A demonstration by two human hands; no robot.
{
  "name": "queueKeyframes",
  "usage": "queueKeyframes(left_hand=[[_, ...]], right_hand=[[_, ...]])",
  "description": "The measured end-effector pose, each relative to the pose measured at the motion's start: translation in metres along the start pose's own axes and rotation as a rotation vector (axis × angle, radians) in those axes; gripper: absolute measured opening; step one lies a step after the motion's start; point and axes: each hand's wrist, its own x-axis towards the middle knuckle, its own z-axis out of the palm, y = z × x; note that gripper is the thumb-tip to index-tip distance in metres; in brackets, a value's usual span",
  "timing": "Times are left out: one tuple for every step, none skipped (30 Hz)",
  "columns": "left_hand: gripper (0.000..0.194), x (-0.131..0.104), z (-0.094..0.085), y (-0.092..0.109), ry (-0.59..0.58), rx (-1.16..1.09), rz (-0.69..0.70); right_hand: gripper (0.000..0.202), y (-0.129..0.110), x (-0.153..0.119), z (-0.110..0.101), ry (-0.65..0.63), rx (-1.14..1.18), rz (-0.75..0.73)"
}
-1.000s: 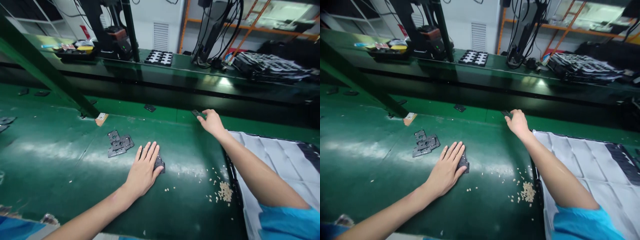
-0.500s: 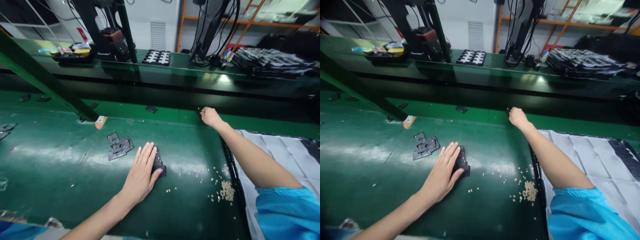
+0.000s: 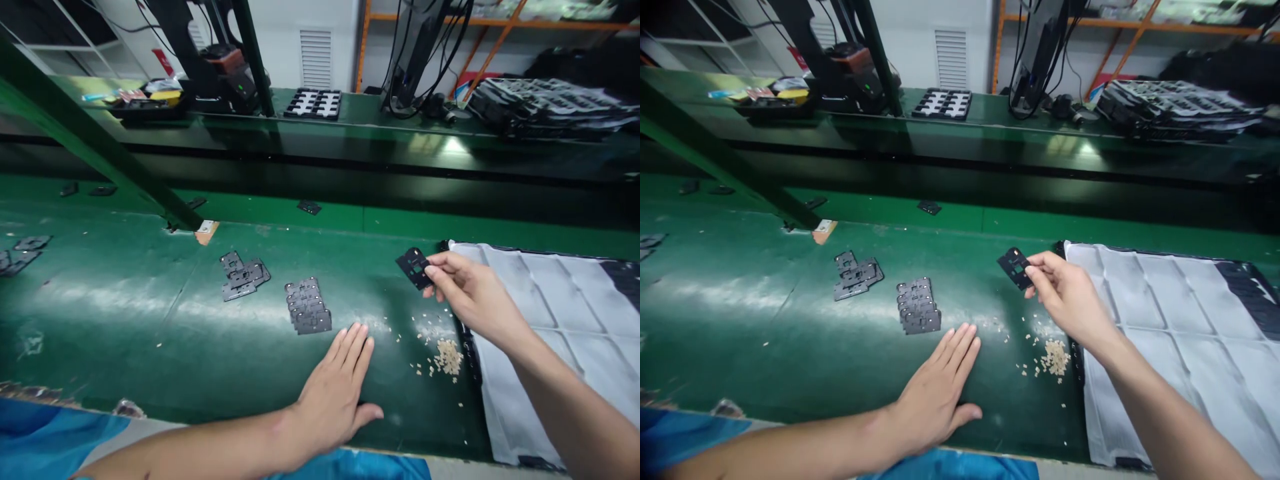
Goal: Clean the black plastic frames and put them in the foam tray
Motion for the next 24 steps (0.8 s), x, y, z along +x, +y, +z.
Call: queueKeyframes(left_hand=[[0.098,0.013,0.001,0.004,0.007,-0.011,-0.015],[0.097,0.027,0.002,0.008,0.013,-0.022,-0.027],[0.095,0.042,0.004,0.013,0.021,-0.032,-0.036],[0.093,0.057,0.005,0.019,0.028,-0.045,-0.035],[0.091,0.071,0.007,0.025,0.034,-0.061,-0.017],[0.088,0.085,0.008,0.032,0.042,-0.080,0.015],[0.084,0.097,0.009,0.038,0.051,-0.105,0.062],[0.080,0.106,0.008,0.043,0.065,-0.137,0.114],[0.076,0.114,0.007,0.047,0.083,-0.179,0.163],[0.073,0.119,0.004,0.048,0.100,-0.231,0.200],[0.070,0.122,0.000,0.046,0.115,-0.288,0.217],[0.067,0.123,-0.005,0.042,0.131,-0.343,0.216],[0.063,0.122,-0.010,0.036,0.146,-0.388,0.203],[0.056,0.120,-0.015,0.028,0.160,-0.415,0.185],[0.048,0.116,-0.019,0.020,0.175,-0.422,0.173],[0.041,0.112,-0.022,0.011,0.186,-0.416,0.160],[0.037,0.107,-0.025,0.003,0.193,-0.407,0.142],[0.036,0.102,-0.028,-0.003,0.197,-0.410,0.118],[0.037,0.096,-0.031,-0.007,0.201,-0.436,0.083],[0.040,0.090,-0.034,-0.010,0.207,-0.490,0.045],[0.044,0.083,-0.039,-0.010,0.214,-0.570,0.007],[0.050,0.078,-0.044,-0.010,0.218,-0.663,-0.026],[0.058,0.072,-0.051,-0.008,0.218,-0.755,-0.059],[0.066,0.068,-0.057,-0.006,0.214,-0.840,-0.095]], right_hand=[[0.046,-0.001,-0.009,0.000,0.011,0.024,0.012],[0.046,-0.002,-0.016,-0.001,0.026,0.047,0.023],[0.045,-0.001,-0.021,-0.001,0.043,0.069,0.031],[0.045,0.000,-0.026,-0.002,0.061,0.092,0.036],[0.044,0.003,-0.031,-0.003,0.082,0.115,0.040],[0.043,0.005,-0.035,-0.004,0.105,0.131,0.043],[0.042,0.007,-0.040,-0.005,0.126,0.138,0.044],[0.041,0.010,-0.044,-0.006,0.147,0.142,0.045],[0.040,0.012,-0.050,-0.008,0.163,0.144,0.046],[0.039,0.013,-0.055,-0.009,0.169,0.152,0.051],[0.038,0.013,-0.061,-0.011,0.162,0.169,0.061],[0.036,0.013,-0.067,-0.011,0.141,0.200,0.076],[0.035,0.012,-0.073,-0.011,0.109,0.239,0.097],[0.034,0.010,-0.079,-0.011,0.071,0.279,0.120],[0.033,0.008,-0.084,-0.009,0.036,0.313,0.143],[0.031,0.005,-0.089,-0.006,0.008,0.341,0.165],[0.030,0.003,-0.092,-0.002,-0.011,0.362,0.184],[0.029,0.001,-0.095,0.003,-0.023,0.382,0.200],[0.028,-0.001,-0.097,0.009,-0.025,0.404,0.213],[0.027,-0.002,-0.099,0.016,-0.023,0.428,0.221],[0.027,-0.003,-0.101,0.022,-0.023,0.448,0.225],[0.026,-0.003,-0.102,0.028,-0.024,0.455,0.224],[0.025,-0.003,-0.102,0.034,-0.020,0.442,0.213],[0.024,-0.003,-0.103,0.038,-0.014,0.405,0.192]])
